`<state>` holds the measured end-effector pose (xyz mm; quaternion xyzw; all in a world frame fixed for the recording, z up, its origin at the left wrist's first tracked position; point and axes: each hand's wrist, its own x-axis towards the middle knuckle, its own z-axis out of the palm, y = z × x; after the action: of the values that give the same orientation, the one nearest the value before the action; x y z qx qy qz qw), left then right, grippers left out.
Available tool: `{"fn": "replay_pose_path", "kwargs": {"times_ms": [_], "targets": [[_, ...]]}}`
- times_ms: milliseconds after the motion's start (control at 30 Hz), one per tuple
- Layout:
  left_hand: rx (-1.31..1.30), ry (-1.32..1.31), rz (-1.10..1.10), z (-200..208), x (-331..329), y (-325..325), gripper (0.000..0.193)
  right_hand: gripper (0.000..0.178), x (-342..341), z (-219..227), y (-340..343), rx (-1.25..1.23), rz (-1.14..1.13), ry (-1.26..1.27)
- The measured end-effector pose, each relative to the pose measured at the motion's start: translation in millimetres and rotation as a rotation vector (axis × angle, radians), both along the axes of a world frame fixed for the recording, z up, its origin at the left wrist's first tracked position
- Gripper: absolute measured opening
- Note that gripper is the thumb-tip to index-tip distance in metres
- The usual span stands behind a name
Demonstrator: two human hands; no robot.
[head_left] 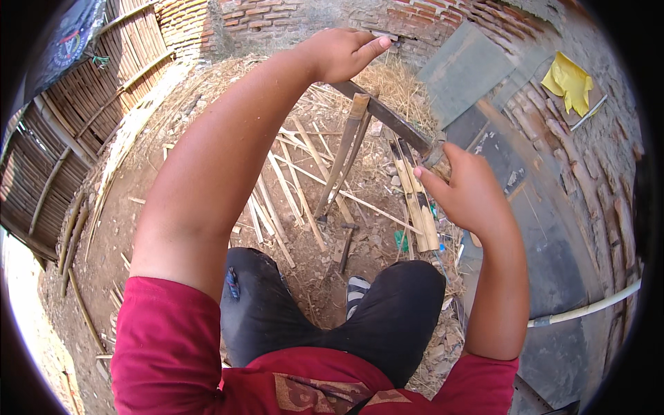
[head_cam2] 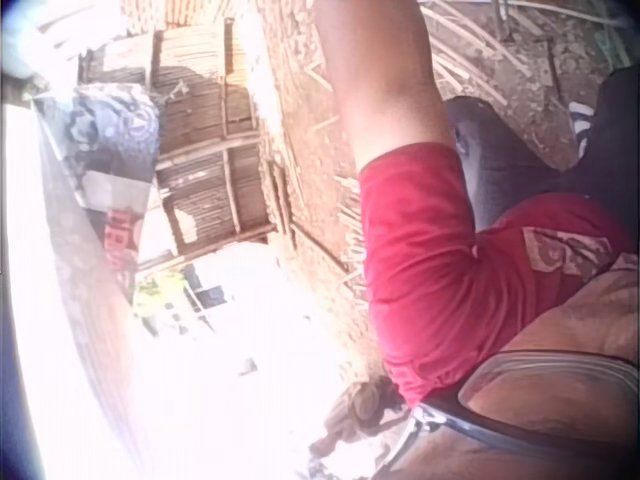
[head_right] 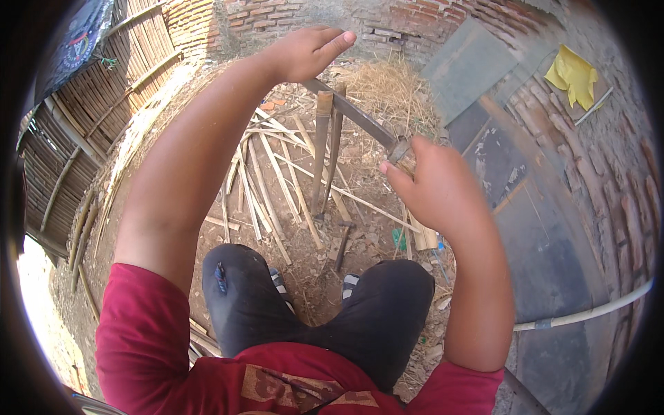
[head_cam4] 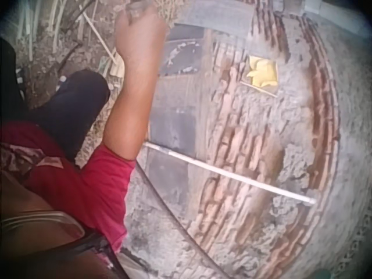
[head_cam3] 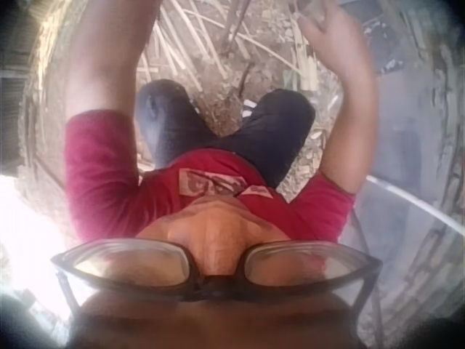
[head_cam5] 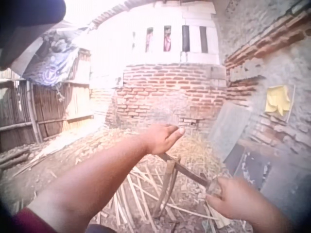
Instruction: The person strips layers from a thin piece of bamboo using a large knife by hand.
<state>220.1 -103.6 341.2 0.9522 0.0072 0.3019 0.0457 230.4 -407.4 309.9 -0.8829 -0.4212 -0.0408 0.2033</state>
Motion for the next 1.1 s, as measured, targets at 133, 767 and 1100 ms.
{"fn": "replay_pose_path", "kwargs": {"times_ms": [133, 767, 1100], "targets": [[-0.111, 0.122, 0.007, -8, 9, 4, 0.086, 0.044, -1, -11, -3, 0.02, -0.007, 0.018], [-1.388, -0.669, 0.299, -213, -182, -27, 0.08, 0.066, 54, -196, 10, -0.168, 0.09, 0.359], [-1.22, 0.781, 0.317, -278, -240, -173, 0.11, 0.069, 30, -176, -11, -0.121, -0.026, 0.445]]}}
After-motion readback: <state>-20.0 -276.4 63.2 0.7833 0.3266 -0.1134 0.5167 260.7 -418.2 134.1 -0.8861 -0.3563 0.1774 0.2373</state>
